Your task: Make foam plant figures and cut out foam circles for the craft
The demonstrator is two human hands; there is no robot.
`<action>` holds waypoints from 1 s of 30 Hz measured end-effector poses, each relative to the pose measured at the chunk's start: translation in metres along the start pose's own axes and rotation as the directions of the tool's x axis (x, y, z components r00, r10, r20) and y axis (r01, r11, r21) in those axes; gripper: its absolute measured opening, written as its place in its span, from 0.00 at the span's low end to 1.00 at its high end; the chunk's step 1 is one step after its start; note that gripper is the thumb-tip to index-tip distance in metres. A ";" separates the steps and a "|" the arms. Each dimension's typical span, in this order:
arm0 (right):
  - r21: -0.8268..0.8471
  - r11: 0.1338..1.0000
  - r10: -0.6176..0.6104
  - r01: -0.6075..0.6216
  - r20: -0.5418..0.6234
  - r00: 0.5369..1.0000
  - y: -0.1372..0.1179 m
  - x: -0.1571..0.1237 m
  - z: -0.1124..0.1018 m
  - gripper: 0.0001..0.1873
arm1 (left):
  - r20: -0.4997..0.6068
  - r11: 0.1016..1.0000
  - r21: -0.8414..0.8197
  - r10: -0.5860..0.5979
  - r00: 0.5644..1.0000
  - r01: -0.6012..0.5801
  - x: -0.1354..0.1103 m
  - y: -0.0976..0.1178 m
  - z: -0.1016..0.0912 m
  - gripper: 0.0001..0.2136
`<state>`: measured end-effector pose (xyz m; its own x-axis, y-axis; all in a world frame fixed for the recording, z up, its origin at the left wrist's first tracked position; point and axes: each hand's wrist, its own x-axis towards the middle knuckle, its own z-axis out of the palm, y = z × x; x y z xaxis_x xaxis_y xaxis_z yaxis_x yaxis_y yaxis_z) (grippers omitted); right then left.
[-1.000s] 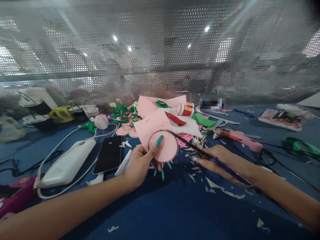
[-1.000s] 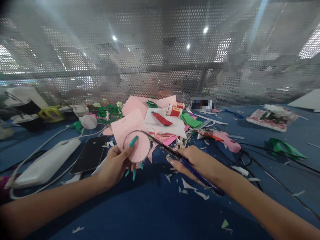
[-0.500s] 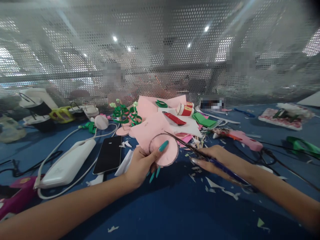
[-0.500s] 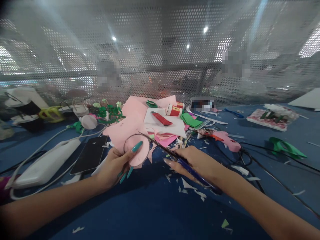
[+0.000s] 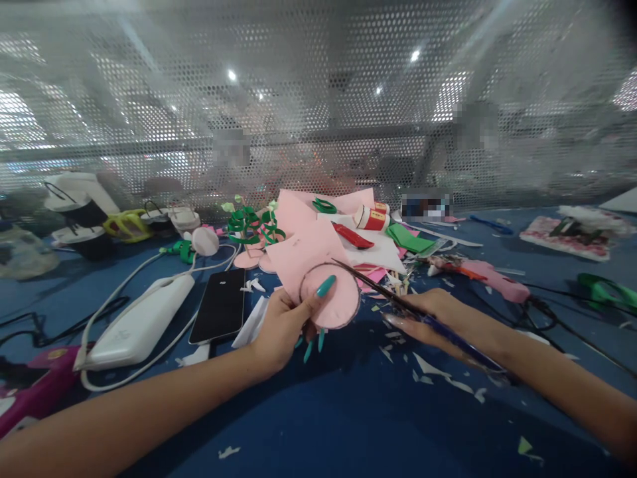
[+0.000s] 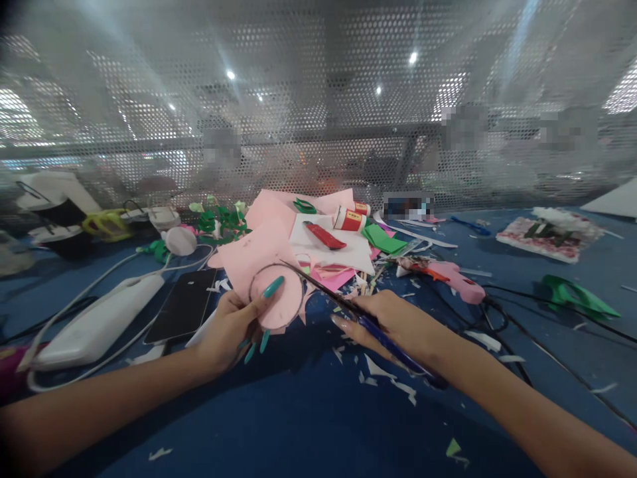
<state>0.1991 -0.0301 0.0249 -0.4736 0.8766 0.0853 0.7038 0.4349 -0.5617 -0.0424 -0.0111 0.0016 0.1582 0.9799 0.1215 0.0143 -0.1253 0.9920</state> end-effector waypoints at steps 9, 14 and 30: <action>0.034 0.998 -0.044 0.043 0.027 0.999 -0.004 -0.002 -0.005 0.15 | 0.018 0.999 -0.023 -0.028 0.999 0.028 -0.002 0.001 0.001 0.23; 0.035 0.999 -0.009 0.008 0.032 0.999 -0.006 -0.004 -0.008 0.12 | 0.026 0.994 -0.103 -0.040 0.999 0.043 0.000 -0.004 0.000 0.22; 0.010 1.000 0.019 -0.020 0.020 1.000 -0.003 -0.001 -0.002 0.11 | 0.021 0.998 -0.065 -0.012 1.000 0.013 0.000 -0.003 0.000 0.22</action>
<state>0.1987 -0.0319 0.0281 -0.4706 0.8805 0.0576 0.7076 0.4156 -0.5715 -0.0428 -0.0111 -0.0014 0.1784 0.9779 0.1092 -0.0479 -0.1022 0.9936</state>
